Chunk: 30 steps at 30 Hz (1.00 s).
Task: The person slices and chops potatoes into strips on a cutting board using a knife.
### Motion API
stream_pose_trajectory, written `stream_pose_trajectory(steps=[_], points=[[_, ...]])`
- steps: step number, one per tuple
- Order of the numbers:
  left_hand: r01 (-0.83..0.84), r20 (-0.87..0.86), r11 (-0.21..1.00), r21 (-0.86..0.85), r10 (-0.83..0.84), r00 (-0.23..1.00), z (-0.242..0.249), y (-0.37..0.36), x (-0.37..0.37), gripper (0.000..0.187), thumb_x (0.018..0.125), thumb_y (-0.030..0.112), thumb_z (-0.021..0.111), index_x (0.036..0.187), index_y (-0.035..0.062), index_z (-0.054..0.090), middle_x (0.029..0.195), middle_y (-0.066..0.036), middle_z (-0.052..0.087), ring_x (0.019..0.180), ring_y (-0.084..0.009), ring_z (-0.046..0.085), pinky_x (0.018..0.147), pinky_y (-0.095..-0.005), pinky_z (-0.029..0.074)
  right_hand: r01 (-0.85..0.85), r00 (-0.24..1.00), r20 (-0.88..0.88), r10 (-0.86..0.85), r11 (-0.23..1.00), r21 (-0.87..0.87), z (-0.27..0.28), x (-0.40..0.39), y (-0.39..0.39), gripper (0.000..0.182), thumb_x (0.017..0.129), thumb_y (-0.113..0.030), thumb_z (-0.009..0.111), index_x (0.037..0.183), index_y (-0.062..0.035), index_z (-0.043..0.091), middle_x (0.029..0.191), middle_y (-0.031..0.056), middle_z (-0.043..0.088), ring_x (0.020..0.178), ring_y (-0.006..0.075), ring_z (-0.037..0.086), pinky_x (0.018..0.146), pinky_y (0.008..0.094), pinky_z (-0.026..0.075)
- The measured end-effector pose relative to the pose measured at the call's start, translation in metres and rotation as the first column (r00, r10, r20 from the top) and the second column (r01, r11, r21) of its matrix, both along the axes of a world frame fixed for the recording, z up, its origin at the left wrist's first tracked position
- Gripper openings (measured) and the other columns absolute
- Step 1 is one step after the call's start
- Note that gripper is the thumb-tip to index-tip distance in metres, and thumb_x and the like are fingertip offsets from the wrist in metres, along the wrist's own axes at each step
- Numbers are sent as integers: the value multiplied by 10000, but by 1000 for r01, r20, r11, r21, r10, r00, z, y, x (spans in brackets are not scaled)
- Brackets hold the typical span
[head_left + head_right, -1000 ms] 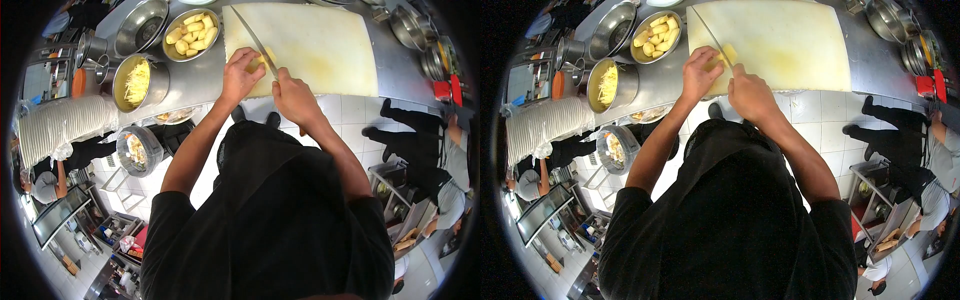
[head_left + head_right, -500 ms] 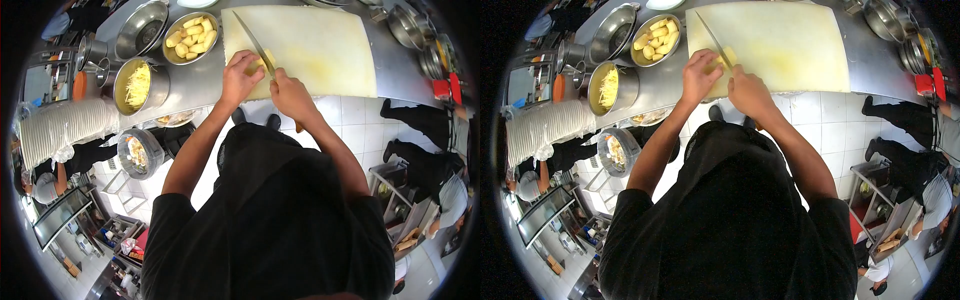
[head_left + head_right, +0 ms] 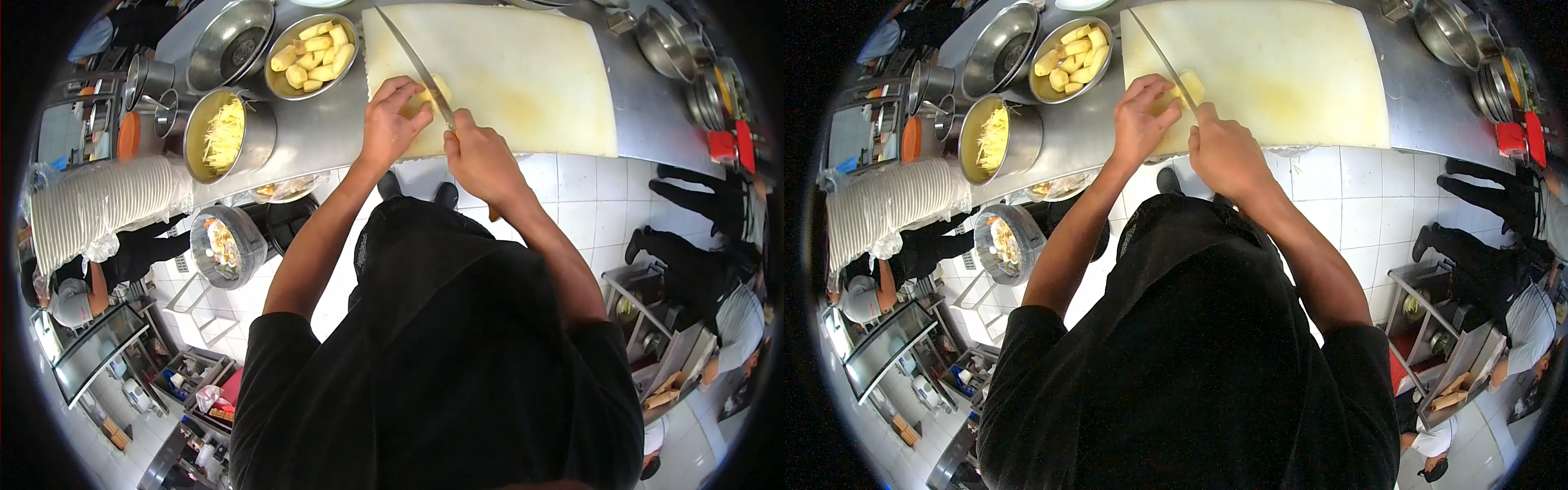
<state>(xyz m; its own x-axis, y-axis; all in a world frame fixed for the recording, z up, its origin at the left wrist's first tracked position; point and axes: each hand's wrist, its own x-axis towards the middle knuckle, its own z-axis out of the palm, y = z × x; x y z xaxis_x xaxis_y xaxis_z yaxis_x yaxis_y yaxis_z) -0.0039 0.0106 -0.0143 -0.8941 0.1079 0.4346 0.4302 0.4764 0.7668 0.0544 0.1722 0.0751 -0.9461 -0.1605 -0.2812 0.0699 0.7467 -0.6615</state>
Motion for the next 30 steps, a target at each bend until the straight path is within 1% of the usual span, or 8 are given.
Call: stream_pose_trajectory(steps=[5,8,11,14,17,20,23,30], points=[[-2,6,1000,7,1,1000,1,0,1,240,729,95,742,955,23,701,997,-93,662,859,-275,661,767,-354,538,3,1000,8,-3,1000,2,3,-1,-1,210,991,-178,472,998,29,438,730,286,619,744,499,609,713,573,443],[16,-21,999,-45,-17,1000,-4,-3,-1,272,753,63,759,1009,-1,694,1046,-96,661,861,-222,670,791,-318,558,-9,1000,-15,9,1000,27,0,-2,-2,214,990,-180,468,1002,32,438,734,288,620,753,501,610,722,575,446],[10,1,998,-54,-10,1000,-1,-2,0,274,749,57,759,1009,0,695,1041,-96,664,860,-220,668,787,-316,556,-19,1000,-12,20,1000,24,-3,-5,-4,214,987,-175,460,1004,37,438,747,293,623,764,504,612,730,578,448],[12,5,999,-30,-12,1000,-2,-2,0,275,746,55,760,1008,2,696,1038,-96,667,856,-222,672,783,-317,555,-18,1000,-1,18,1000,23,-5,-8,-6,206,980,-163,458,1005,41,439,756,299,627,771,508,614,736,579,453],[-2,4,1000,5,2,1000,-2,-1,0,252,725,96,750,960,20,707,1013,-99,666,883,-281,666,777,-355,543,-15,1000,-24,16,999,28,-15,-10,-7,203,971,-156,464,998,44,446,760,301,629,773,507,618,740,578,460],[4,-40,999,-43,-6,999,-1,-2,-2,257,724,101,754,963,20,705,1027,-95,667,893,-283,666,787,-358,541,-24,996,-81,27,999,40,-38,-17,-10,202,964,-153,470,989,47,455,758,304,628,777,505,622,746,576,465],[6,-19,998,-57,-8,1000,-3,-2,-1,279,749,75,769,1010,4,698,1035,-105,669,855,-228,682,769,-325,555,-11,999,-45,12,1000,17,-35,-19,-7,202,963,-154,474,983,47,462,759,305,627,775,497,625,734,577,460],[1,24,1000,0,-1,1000,1,-1,2,258,736,126,753,967,25,699,1026,-96,662,890,-285,662,791,-356,533,1,999,48,-3,999,43,-11,0,3,213,962,-168,487,1010,39,467,770,306,634,771,500,622,732,587,455]])
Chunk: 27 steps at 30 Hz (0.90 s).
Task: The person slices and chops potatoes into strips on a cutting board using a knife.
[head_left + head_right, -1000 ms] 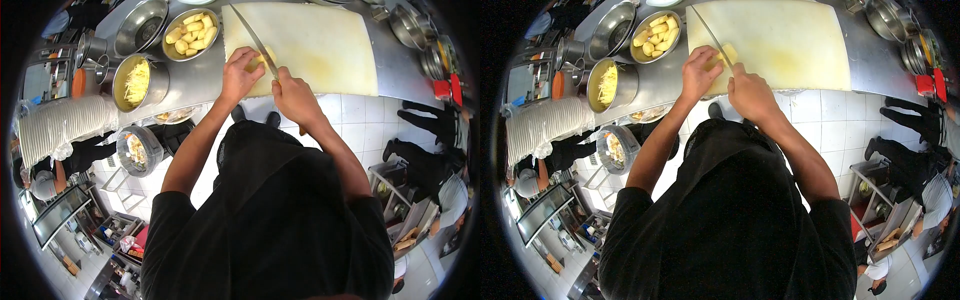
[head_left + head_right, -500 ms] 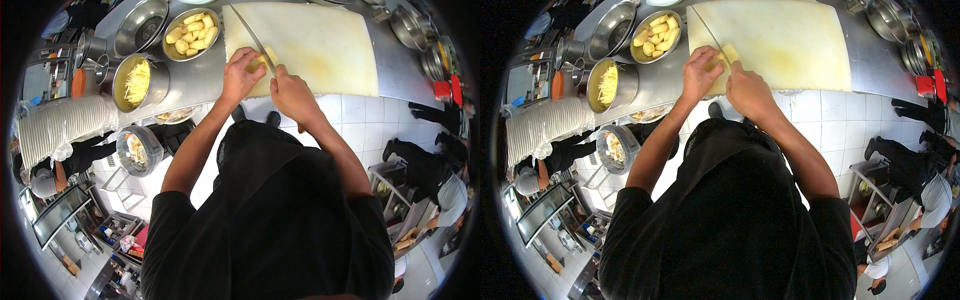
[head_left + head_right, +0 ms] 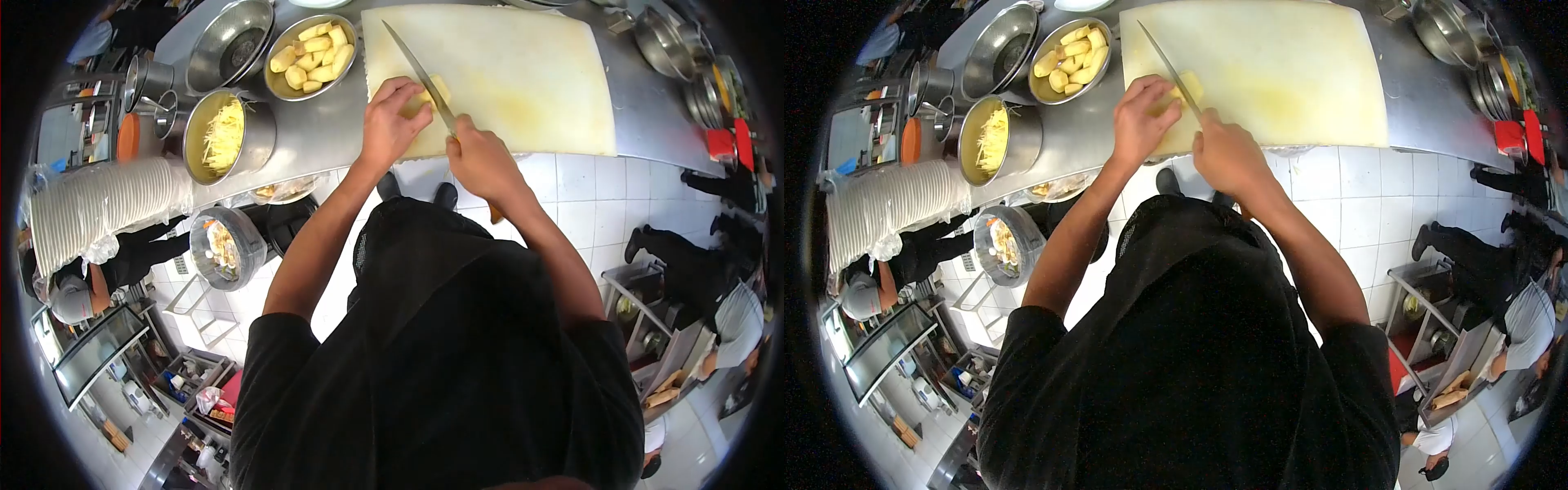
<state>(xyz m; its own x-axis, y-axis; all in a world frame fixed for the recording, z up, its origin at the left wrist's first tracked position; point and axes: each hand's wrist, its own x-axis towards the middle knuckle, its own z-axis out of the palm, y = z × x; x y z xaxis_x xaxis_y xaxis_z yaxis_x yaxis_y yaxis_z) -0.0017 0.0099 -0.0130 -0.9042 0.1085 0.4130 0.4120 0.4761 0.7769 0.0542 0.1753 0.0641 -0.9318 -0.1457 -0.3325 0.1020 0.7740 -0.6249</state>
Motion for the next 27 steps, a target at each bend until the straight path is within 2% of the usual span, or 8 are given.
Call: stream_pose_trajectory(steps=[2,5,8,11,14,21,27], points=[[8,-3,1000,19,-8,1000,-1,0,-1,260,736,129,753,969,26,699,1024,-96,660,886,-286,661,789,-356,533,-22,997,71,18,998,53,16,15,6,221,955,-166,479,1033,41,480,793,324,640,812,518,624,789,593,471],[7,11,1000,9,-7,1000,-2,-1,-1,263,735,127,755,972,26,703,1026,-94,661,886,-278,662,791,-353,533,-28,995,95,21,997,74,22,47,21,210,964,-168,474,1021,34,467,776,331,635,790,527,620,781,593,477],[-8,-48,999,-37,6,999,-2,-1,-2,261,734,125,757,971,28,707,1028,-90,663,891,-270,664,792,-350,534,-32,984,180,9,992,123,1,63,27,210,970,-174,475,1020,29,455,768,329,635,768,522,623,764,584,488],[-8,0,1000,3,8,1000,-5,1,-3,257,731,117,759,966,25,710,1028,-91,663,895,-265,664,791,-345,535,-35,991,133,24,996,80,-1,63,27,213,974,-178,476,1018,29,450,762,330,632,757,520,623,736,592,487],[18,-38,1000,-16,-19,999,-7,-1,-3,282,755,78,776,1014,1,698,1041,-98,664,847,-209,657,768,-308,541,-16,997,82,12,998,55,2,62,28,217,974,-180,479,1018,31,453,751,325,631,749,516,622,732,592,484],[16,-47,999,-50,-18,999,-4,-2,-2,277,756,76,771,1013,1,701,1032,-88,663,827,-199,652,756,-309,540,19,999,-34,-20,1000,-18,10,52,23,219,972,-182,486,1009,32,461,726,310,627,735,511,613,725,590,470],[13,-47,999,-31,-15,999,-3,-1,-2,265,756,66,767,1003,0,700,1018,-81,664,817,-194,650,753,-306,540,18,1000,2,-18,999,-29,20,44,18,217,973,-183,477,997,32,461,724,322,617,743,526,599,728,599,447]])
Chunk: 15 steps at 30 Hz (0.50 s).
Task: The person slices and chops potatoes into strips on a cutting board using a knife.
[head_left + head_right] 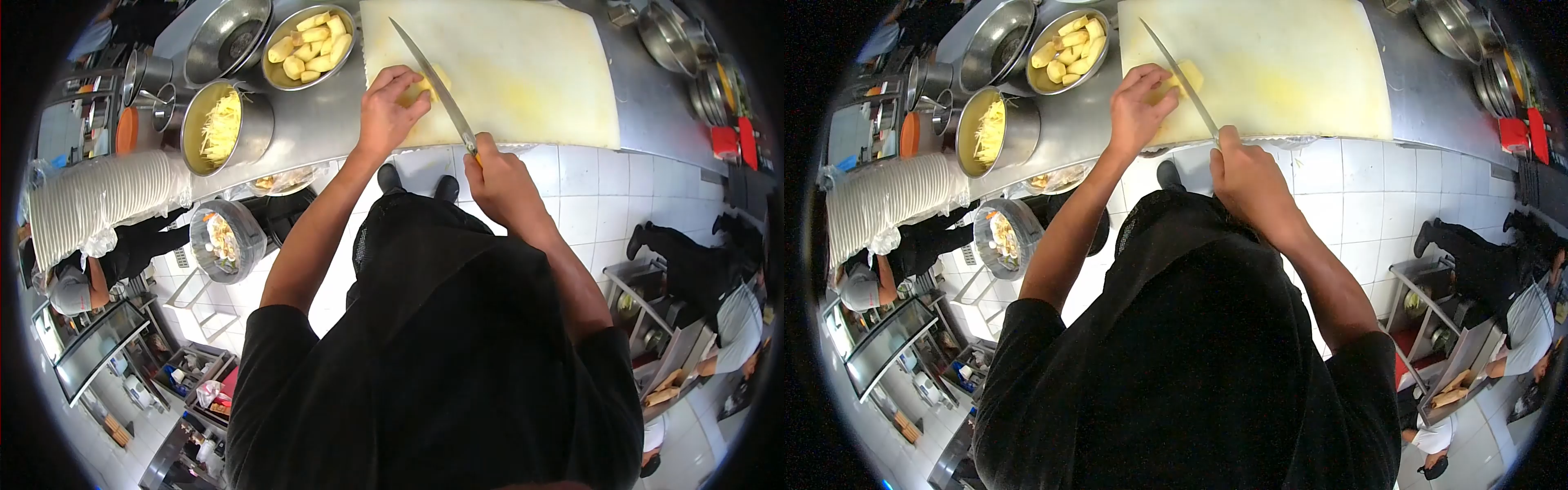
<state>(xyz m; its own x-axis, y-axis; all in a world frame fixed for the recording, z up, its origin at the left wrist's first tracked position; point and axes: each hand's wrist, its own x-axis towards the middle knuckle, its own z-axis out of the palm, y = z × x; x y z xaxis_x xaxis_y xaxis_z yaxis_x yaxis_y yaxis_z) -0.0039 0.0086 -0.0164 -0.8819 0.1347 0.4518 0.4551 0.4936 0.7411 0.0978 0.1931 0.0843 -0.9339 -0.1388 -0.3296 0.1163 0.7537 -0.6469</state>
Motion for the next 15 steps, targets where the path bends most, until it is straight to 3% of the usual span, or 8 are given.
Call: stream_pose_trajectory(steps=[15], points=[[-12,16,1000,-10,12,1000,1,1,0,248,754,92,760,978,3,704,1004,-77,666,831,-214,659,753,-313,544,-5,1000,-13,5,1000,5,-1,-1,-1,210,969,-182,477,991,27,466,734,329,616,778,533,603,752,603,449]])
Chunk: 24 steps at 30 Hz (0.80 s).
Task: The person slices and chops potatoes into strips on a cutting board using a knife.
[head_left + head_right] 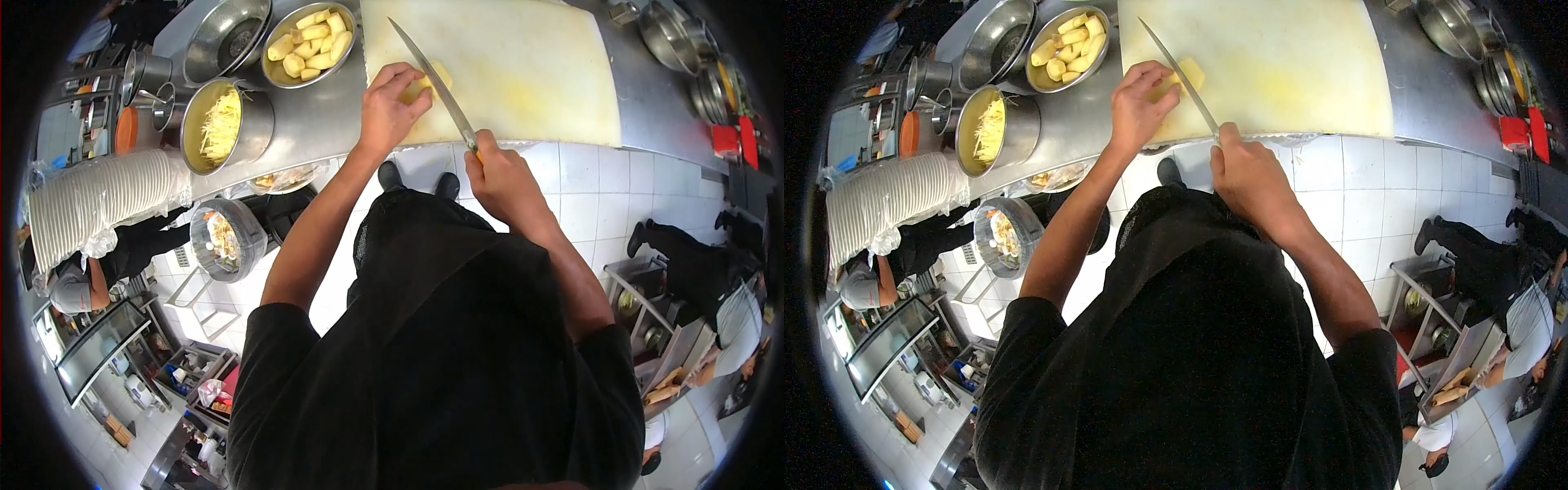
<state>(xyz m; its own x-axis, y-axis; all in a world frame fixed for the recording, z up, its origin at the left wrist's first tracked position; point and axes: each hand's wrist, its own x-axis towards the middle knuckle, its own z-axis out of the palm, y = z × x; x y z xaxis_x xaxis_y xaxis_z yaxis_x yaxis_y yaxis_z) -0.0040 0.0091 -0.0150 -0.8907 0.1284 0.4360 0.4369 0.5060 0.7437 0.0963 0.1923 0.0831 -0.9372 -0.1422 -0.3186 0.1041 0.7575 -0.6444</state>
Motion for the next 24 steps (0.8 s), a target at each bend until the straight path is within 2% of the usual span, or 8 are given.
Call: stream_pose_trajectory(steps=[2,5,18,21,24], points=[[-9,22,1000,23,8,1000,0,1,0,235,741,121,747,954,26,715,1003,-81,669,861,-260,666,753,-343,542,-2,1000,13,2,1000,16,2,-1,-1,210,969,-179,472,991,30,467,736,330,615,777,531,605,755,601,452],[5,-4,1000,-9,-5,1000,0,0,0,254,756,82,763,989,-1,704,1007,-78,667,813,-195,654,747,-303,541,-13,1000,15,13,999,32,2,-2,-3,213,968,-174,464,993,38,466,739,333,614,775,530,607,761,598,455],[11,-17,1000,4,-11,1000,1,-1,0,255,752,64,764,994,2,710,1006,-84,668,809,-198,649,746,-310,534,-48,998,-28,49,999,7,-7,-9,-7,200,948,-139,458,980,58,465,784,338,622,809,525,611,773,594,457],[16,-17,1000,8,-16,1000,0,-1,-1,253,758,68,769,994,2,709,1011,-90,668,810,-201,651,749,-310,535,-32,999,11,31,999,20,-10,-10,-9,203,940,-141,465,990,56,467,792,336,625,811,527,611,776,599,456],[25,-24,1000,0,-25,999,3,-1,-5,251,768,73,770,1002,3,710,1022,-98,671,824,-208,659,759,-310,537,-44,998,-35,44,999,7,-35,-13,-10,207,938,-148,466,1000,49,473,792,338,626,809,532,611,787,604,456]])
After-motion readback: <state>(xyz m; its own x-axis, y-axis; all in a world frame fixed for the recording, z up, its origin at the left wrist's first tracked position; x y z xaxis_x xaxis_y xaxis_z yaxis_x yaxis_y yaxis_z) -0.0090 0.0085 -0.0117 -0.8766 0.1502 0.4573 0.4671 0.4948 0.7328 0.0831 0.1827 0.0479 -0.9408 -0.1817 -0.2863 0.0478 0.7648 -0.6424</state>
